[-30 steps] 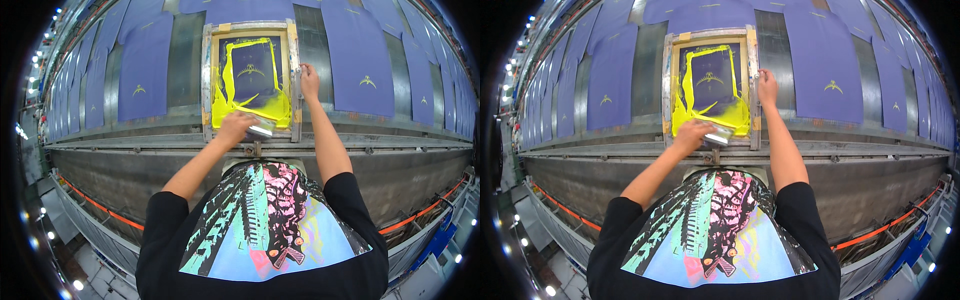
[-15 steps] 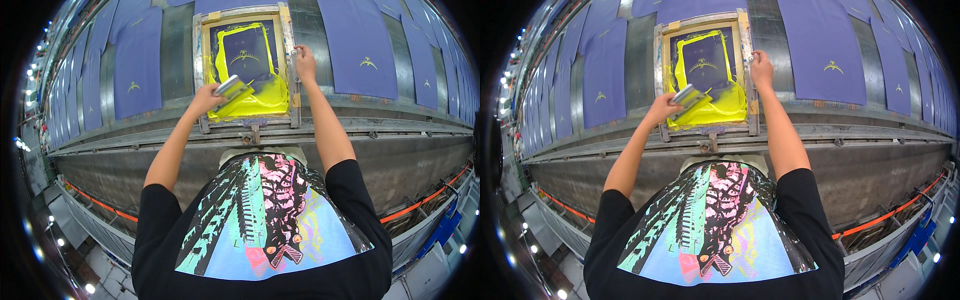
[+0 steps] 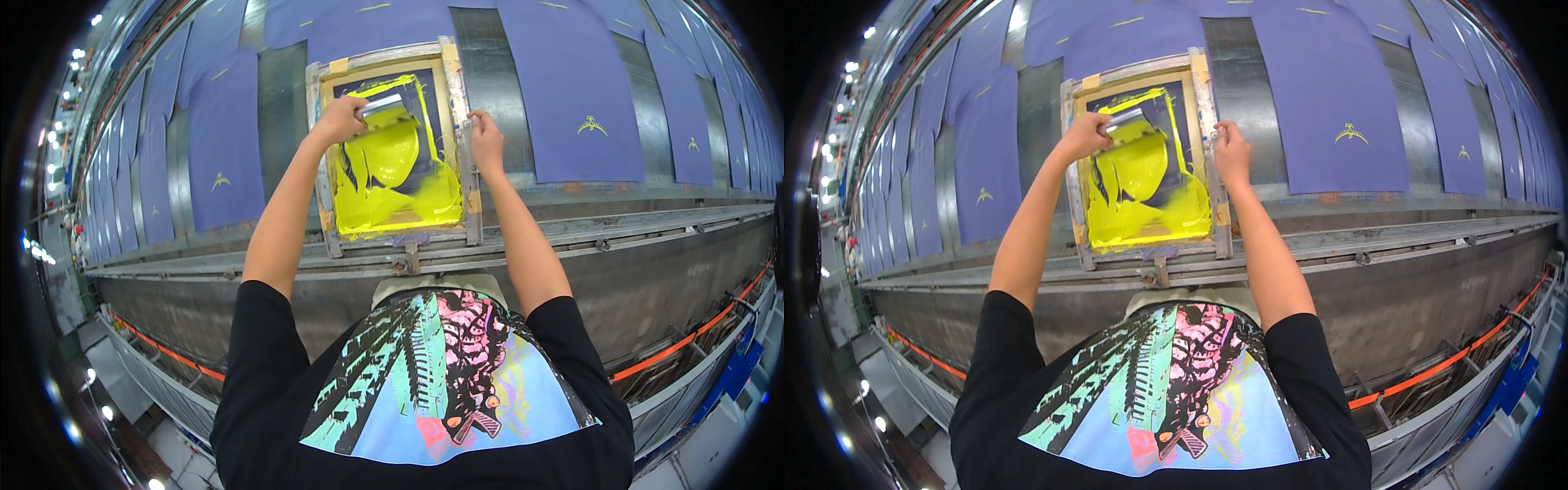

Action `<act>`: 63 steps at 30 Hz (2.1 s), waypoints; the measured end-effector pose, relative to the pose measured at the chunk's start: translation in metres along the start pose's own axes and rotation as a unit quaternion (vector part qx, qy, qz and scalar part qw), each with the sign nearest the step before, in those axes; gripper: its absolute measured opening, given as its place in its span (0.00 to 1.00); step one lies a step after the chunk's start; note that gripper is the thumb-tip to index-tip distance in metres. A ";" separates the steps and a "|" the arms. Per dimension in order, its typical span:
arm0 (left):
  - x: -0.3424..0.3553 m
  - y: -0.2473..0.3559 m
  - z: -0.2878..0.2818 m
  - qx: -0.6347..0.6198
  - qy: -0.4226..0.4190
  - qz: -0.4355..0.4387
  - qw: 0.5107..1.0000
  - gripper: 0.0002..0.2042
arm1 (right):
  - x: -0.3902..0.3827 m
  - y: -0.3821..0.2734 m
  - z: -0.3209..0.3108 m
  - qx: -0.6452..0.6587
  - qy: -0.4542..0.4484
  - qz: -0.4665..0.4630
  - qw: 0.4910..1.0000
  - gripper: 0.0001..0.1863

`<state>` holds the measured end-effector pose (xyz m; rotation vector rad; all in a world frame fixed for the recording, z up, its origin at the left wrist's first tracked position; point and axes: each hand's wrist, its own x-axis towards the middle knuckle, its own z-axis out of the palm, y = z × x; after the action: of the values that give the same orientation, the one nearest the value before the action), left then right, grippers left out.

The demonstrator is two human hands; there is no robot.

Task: The person uses a squeegee to apply yellow ink through a screen-printing frame onto purple fabric pieces laid out on a table. They repeatedly pull the squeegee across the frame to transfer the design, then lift the frame to reveal the printed pattern. The person moves the frame to a nearby table and adds more ink from a bottle.

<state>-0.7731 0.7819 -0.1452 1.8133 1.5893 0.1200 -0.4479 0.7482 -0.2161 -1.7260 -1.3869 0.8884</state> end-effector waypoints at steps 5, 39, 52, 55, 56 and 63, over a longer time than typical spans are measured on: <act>0.022 -0.008 0.042 0.149 0.340 0.025 0.928 0.15 | 0.010 -0.008 0.012 0.029 -0.027 0.007 0.999 0.11; -0.138 0.015 0.135 0.088 0.299 0.103 0.945 0.15 | -0.035 0.008 0.011 0.003 -0.011 0.037 0.999 0.13; -0.011 -0.003 0.064 0.136 0.275 -0.006 0.952 0.16 | -0.031 -0.002 0.020 0.000 -0.018 0.029 0.999 0.13; -0.066 -0.005 0.116 0.149 0.299 0.023 0.942 0.16 | -0.038 0.003 0.016 0.002 -0.023 0.028 0.999 0.13; -0.091 0.005 0.130 0.148 0.284 0.029 0.947 0.16 | -0.040 0.013 0.015 0.002 -0.021 0.029 0.999 0.13; -0.190 0.033 0.187 0.083 0.272 0.090 0.954 0.20 | -0.023 0.034 0.002 0.110 -0.098 0.092 0.985 0.11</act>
<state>-0.6966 0.5288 -0.1950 2.1811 1.8365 0.6374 -0.4381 0.7210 -0.2452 -1.6480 -1.2125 1.2940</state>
